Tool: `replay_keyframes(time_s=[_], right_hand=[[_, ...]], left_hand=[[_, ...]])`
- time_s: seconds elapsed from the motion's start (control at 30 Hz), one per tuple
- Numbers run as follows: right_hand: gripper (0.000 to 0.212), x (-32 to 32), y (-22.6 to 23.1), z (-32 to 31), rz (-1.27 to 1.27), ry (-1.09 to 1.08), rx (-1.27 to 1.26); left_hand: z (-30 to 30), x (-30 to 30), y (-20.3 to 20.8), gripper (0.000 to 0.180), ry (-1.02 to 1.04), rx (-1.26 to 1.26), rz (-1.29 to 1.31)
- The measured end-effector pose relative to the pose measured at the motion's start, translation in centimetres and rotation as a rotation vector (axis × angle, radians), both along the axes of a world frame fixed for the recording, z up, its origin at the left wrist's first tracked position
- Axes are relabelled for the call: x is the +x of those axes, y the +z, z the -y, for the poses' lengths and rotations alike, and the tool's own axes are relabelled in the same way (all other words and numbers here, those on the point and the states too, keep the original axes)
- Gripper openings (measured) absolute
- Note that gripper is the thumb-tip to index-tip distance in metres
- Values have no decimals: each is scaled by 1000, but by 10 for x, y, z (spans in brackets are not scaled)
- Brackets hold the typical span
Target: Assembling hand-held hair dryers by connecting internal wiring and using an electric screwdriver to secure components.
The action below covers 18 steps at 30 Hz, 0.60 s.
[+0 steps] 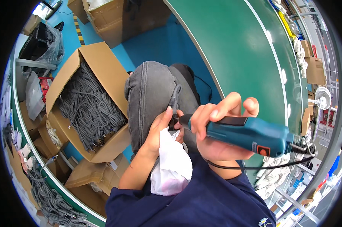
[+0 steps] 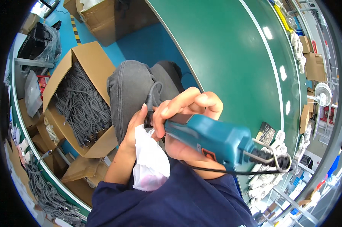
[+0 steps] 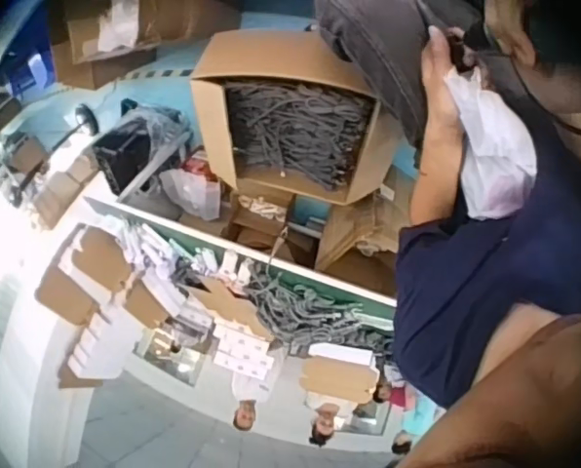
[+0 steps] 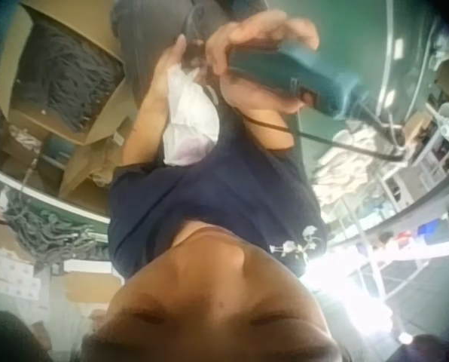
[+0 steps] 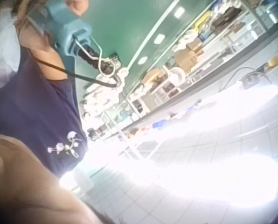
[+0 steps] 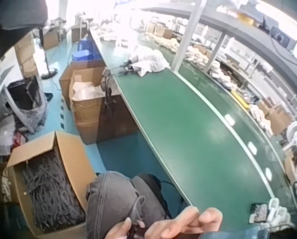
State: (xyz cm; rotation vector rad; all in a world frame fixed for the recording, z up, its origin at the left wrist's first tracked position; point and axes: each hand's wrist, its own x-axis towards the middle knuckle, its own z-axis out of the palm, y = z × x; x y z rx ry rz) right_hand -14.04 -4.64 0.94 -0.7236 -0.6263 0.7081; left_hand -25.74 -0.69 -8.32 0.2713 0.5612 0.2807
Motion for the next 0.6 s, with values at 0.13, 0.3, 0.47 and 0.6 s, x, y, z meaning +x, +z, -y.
replay_keyframes(time_s=[0.13,0.3,0.47,0.6], right_hand=[[65,-9,-10,3,62,6,142],[64,-8,-17,5,85,-90,156],[58,-11,-9,4,75,-95,199],[47,29,35,20,70,-118,183]], left_hand=[[5,-4,-7,46,16,-24,-59],[4,-7,-1,41,-14,-90,34],[5,-2,3,41,-4,-39,-37],[6,-2,0,39,-9,-114,135]])
